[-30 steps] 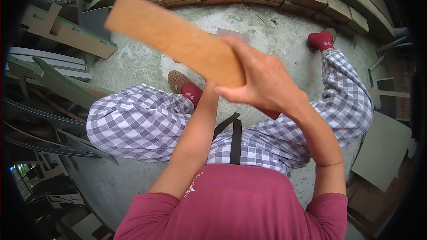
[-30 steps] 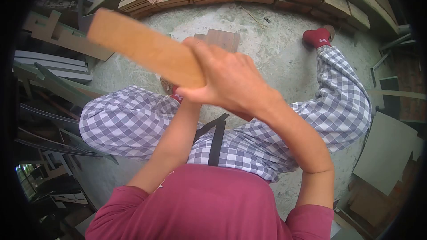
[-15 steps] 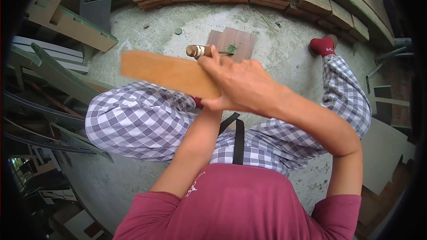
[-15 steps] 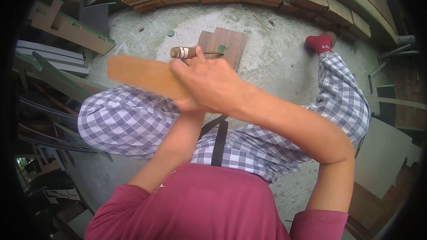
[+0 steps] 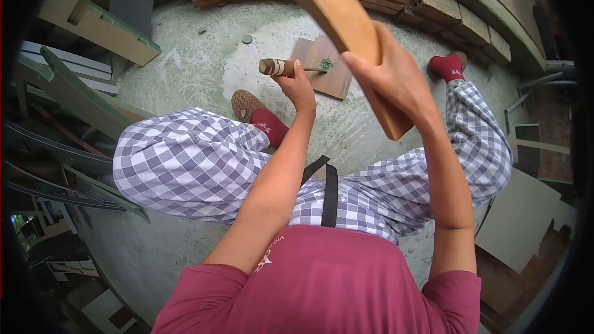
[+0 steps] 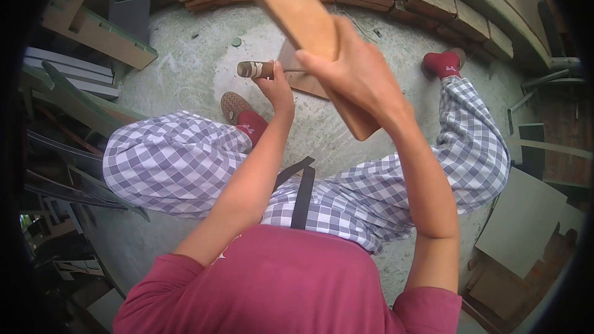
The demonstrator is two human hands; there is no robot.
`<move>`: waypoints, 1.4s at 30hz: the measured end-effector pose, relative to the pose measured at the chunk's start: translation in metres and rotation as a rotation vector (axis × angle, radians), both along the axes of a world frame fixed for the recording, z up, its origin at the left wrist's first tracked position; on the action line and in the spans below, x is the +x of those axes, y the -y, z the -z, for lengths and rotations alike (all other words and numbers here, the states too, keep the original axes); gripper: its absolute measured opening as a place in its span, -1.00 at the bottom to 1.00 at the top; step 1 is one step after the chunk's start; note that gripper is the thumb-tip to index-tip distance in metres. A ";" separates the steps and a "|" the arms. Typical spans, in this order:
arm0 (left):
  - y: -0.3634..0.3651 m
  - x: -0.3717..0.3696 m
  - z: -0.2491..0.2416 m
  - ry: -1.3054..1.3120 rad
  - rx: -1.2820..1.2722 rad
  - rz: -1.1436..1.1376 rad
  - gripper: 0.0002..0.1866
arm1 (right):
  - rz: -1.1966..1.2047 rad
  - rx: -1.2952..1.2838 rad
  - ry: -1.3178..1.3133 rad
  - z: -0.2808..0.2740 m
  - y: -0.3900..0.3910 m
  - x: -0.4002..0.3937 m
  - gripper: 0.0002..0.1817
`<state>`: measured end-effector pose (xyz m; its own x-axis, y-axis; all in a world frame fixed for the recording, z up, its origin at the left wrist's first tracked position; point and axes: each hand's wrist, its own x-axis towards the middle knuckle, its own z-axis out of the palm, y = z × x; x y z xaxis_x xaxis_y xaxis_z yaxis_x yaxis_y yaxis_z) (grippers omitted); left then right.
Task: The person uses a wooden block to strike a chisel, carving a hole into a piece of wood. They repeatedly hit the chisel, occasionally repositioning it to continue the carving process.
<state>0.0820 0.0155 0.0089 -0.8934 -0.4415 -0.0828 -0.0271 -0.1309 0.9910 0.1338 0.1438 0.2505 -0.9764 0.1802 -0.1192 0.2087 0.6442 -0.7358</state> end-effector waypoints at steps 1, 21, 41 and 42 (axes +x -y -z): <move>0.001 0.001 -0.003 0.021 -0.039 0.014 -0.53 | 0.082 -0.036 -0.064 0.000 -0.013 0.000 -0.20; -0.008 0.004 -0.019 0.012 -0.229 0.229 -0.49 | 0.356 -0.346 -0.015 0.054 -0.066 0.050 -0.20; -0.059 0.030 -0.014 -0.330 -0.551 0.518 -0.67 | 0.414 -0.485 -0.003 0.059 -0.042 0.085 -0.36; -0.062 0.029 -0.012 -0.340 -0.539 0.534 -0.68 | 0.449 -0.506 -0.062 0.059 -0.040 0.090 -0.35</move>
<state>0.1115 0.0774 0.0208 -0.9319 0.1476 0.3314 0.3617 0.3094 0.8794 0.2237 0.1840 0.1916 -0.8276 0.5067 -0.2414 0.3229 0.0780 -0.9432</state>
